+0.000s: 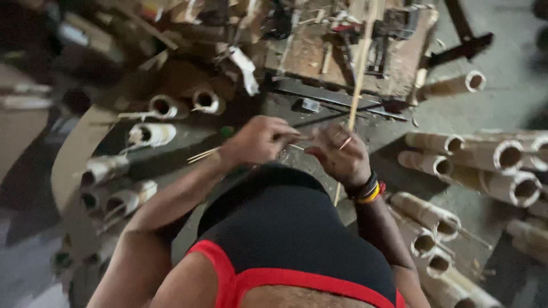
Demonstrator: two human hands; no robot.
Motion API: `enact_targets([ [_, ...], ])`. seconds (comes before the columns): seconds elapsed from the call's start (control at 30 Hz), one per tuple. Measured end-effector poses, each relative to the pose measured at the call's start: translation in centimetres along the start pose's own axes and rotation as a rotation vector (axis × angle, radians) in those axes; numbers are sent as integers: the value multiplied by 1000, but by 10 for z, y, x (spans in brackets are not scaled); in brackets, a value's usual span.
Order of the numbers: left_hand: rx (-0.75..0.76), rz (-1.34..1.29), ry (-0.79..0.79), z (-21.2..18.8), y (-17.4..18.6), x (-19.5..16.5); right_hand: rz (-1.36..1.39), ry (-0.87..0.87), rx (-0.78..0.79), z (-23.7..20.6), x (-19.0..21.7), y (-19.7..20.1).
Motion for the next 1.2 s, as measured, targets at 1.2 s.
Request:
enact_targets([
  [1.2,-115,-643,259,-25,6,108,1203,-736,-528,-7,-82,-107],
])
Point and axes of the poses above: each hand's wrist, its own z-axis towards the middle knuckle, its own y-axis out of the back of the hand, x = y × z, the point moved 6 cm from there along z, towards the middle knuckle, and after that the axes turned 2 degrees about z, right-handed, at the moved point
